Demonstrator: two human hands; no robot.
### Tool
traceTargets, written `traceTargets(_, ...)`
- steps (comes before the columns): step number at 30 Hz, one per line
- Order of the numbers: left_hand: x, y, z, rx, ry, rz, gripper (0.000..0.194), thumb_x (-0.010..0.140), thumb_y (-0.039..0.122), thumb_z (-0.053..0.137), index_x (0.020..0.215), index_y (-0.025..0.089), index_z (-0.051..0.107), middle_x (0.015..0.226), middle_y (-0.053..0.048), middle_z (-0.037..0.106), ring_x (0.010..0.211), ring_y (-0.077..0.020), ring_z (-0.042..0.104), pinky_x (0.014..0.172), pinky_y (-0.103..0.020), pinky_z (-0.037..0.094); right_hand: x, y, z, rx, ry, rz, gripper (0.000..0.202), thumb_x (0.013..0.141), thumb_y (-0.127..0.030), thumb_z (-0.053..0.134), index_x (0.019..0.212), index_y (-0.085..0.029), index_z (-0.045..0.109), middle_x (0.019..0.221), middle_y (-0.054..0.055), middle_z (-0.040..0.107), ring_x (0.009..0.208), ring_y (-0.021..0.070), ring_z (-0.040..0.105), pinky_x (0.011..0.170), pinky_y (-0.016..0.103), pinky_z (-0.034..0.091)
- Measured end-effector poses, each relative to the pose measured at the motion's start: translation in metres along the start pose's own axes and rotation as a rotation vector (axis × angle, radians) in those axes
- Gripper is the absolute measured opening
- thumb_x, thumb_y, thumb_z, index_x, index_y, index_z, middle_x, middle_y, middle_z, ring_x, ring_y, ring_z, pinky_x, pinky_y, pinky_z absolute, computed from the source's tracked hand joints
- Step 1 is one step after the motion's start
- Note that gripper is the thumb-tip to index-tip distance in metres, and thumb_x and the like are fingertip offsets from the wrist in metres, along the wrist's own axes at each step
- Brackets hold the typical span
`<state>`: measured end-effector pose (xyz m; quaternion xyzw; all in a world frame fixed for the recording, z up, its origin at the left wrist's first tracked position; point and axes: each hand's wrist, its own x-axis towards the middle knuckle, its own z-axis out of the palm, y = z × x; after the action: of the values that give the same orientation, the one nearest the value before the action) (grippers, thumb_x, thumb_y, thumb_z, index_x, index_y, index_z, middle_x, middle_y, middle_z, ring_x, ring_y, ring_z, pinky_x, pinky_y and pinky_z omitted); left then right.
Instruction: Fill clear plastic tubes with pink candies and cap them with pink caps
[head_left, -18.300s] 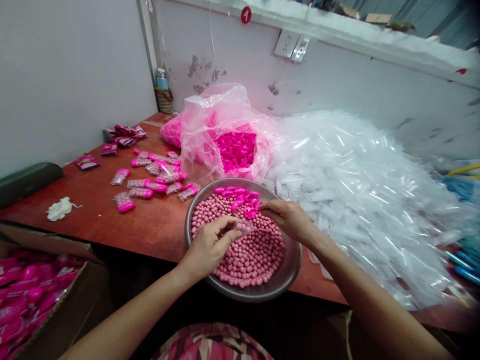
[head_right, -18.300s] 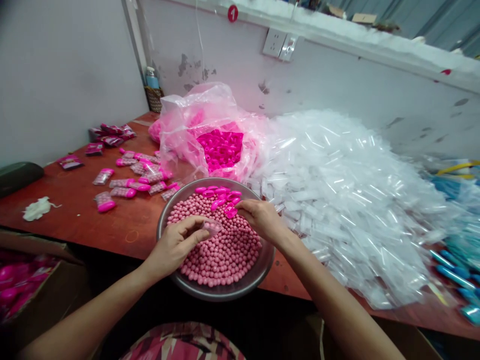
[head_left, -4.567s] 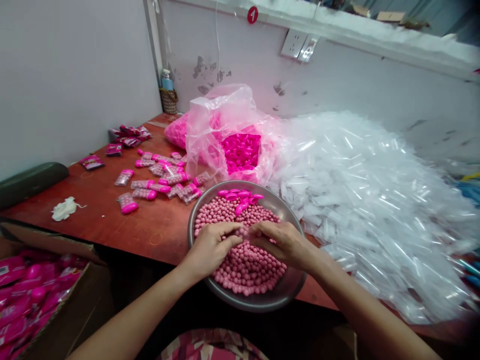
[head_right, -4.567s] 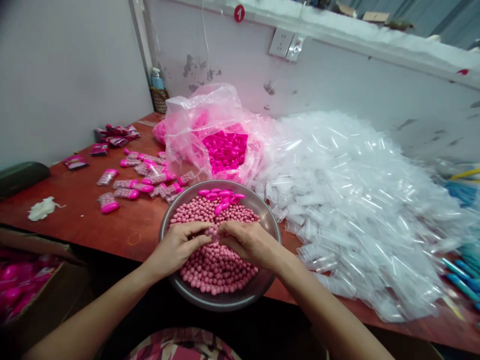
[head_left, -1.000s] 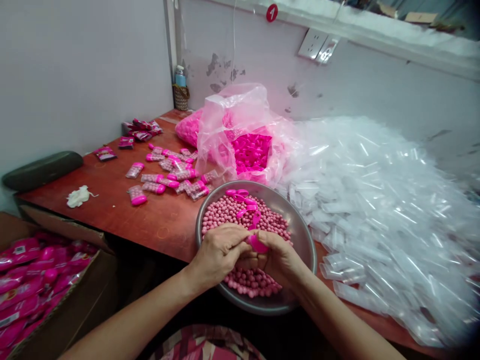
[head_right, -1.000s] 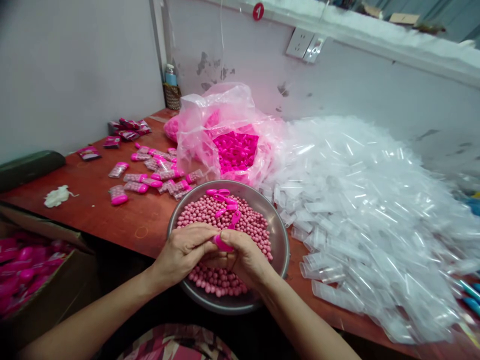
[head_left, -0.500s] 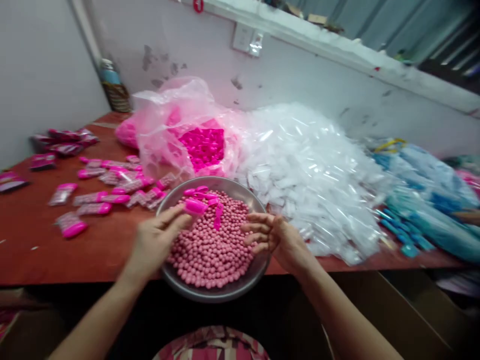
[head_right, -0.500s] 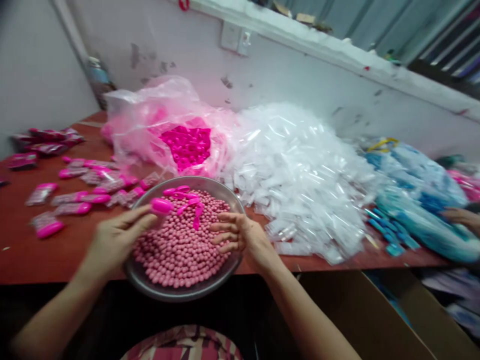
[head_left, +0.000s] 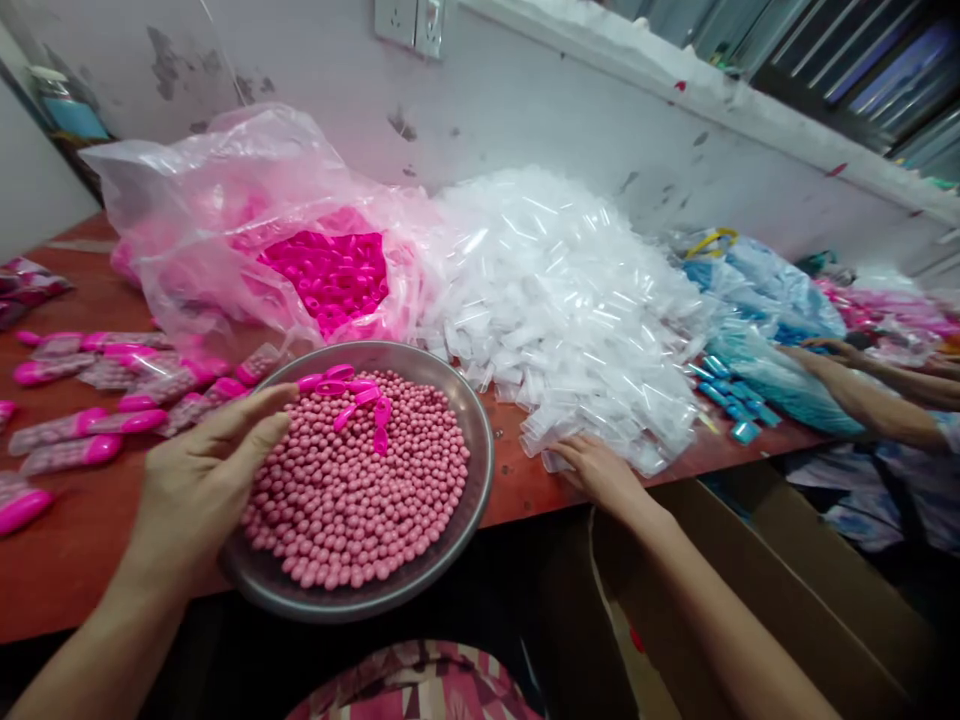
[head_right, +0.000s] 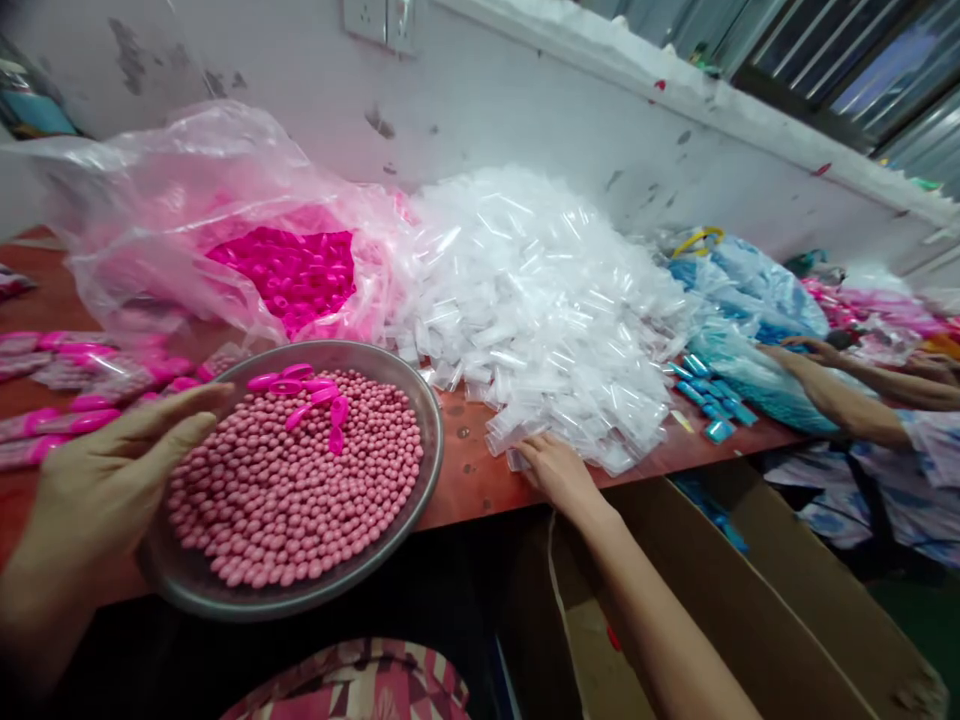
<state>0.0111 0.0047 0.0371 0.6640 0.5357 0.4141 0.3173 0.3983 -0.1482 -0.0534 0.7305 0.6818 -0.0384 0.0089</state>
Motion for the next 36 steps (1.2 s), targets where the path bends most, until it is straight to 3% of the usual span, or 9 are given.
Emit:
traceTargets(8,-0.034,0.011,0.019,-0.23,-0.363,-0.027,0.035,0.072,0.042,0.065,0.104,0.025,0.067,0.104,-0.001,0.069,0.097,-0.0217,0.064,0.089,-0.032,0.05,0.008,0.008,0.007,0.19,0.12,0.059,0.027,0.074,-0.024,0.056,0.099,-0.015,0.062,0.095,0.013,0.065,0.093,0.0271,0.058,0.086,0.041,0.041)
traceTargets(13,-0.04,0.012,0.025,-0.289,-0.467,-0.029,0.036,0.074,0.041,0.063,0.106,0.023,0.066,0.109,-0.004,0.067,0.1,-0.0232,0.063,0.089,-0.035,0.05,0.015,0.006,0.006,0.466,0.367,0.151,0.031,0.078,-0.025,0.048,0.106,-0.019,0.06,0.107,0.011,0.063,0.099,0.0237,0.058,0.089,0.041,0.042)
traceTargets(19,-0.042,0.029,0.042,-0.334,-0.605,-0.01,0.035,0.077,0.038,0.06,0.108,0.021,0.064,0.111,-0.005,0.066,0.103,-0.0225,0.06,0.094,-0.037,0.047,0.039,-0.022,-0.026,0.869,0.676,0.279,0.042,0.083,-0.038,0.045,0.119,-0.016,0.05,0.101,0.009,0.063,0.086,0.0178,0.061,0.076,0.036,0.05)
traceTargets(21,-0.043,0.037,0.053,-0.357,-0.643,-0.009,0.037,0.079,0.036,0.059,0.112,0.02,0.061,0.115,-0.006,0.064,0.106,-0.0218,0.059,0.095,-0.037,0.045,0.043,-0.044,-0.045,1.106,0.727,0.289,0.041,0.083,-0.037,0.048,0.12,-0.019,0.048,0.1,0.006,0.062,0.082,0.015,0.062,0.072,0.034,0.052)
traceTargets(22,-0.043,0.04,0.059,-0.369,-0.654,-0.001,0.039,0.079,0.035,0.059,0.115,0.02,0.059,0.118,-0.007,0.061,0.107,-0.0217,0.057,0.095,-0.037,0.044,0.043,-0.058,-0.055,1.342,0.733,0.297,0.039,0.079,-0.034,0.054,0.116,-0.021,0.051,0.099,0.004,0.062,0.081,0.0142,0.062,0.073,0.033,0.052)
traceTargets(24,-0.043,0.047,0.07,-0.399,-0.668,0.022,0.046,0.078,0.034,0.061,0.121,0.019,0.053,0.124,-0.008,0.057,0.109,-0.0218,0.055,0.093,-0.035,0.046,0.042,-0.09,-0.071,1.779,0.68,0.301,0.038,0.071,-0.026,0.065,0.108,-0.023,0.056,0.096,0.001,0.063,0.079,0.0131,0.062,0.071,0.029,0.053)
traceTargets(27,-0.041,0.056,0.082,-0.474,-0.694,0.032,0.045,0.078,0.034,0.061,0.119,0.018,0.053,0.117,-0.008,0.06,0.101,-0.0206,0.058,0.083,-0.031,0.049,0.038,-0.13,-0.083,2.031,0.535,0.259,0.039,0.067,-0.02,0.069,0.104,-0.024,0.058,0.095,0.001,0.063,0.078,0.0129,0.061,0.069,0.027,0.053)
traceTargets(31,-0.038,0.06,0.081,-0.605,-0.779,-0.037,0.027,0.083,0.033,0.053,0.099,0.013,0.058,0.074,-0.001,0.06,0.062,-0.0114,0.057,0.056,-0.021,0.047,0.037,-0.143,-0.082,1.938,0.42,0.097,0.038,0.072,-0.026,0.067,0.109,-0.024,0.058,0.1,0.002,0.061,0.079,0.0139,0.06,0.065,0.026,0.053)
traceTargets(36,-0.036,0.053,0.063,-0.531,-0.804,-0.1,0.025,0.079,0.034,0.056,0.084,0.011,0.062,0.059,0.002,0.051,0.048,-0.0076,0.05,0.044,-0.017,0.037,0.044,-0.129,-0.09,1.544,0.152,-0.026,0.027,0.075,-0.034,0.065,0.096,-0.017,0.066,0.066,-0.001,0.062,0.049,0.008,0.053,0.05,0.021,0.047)
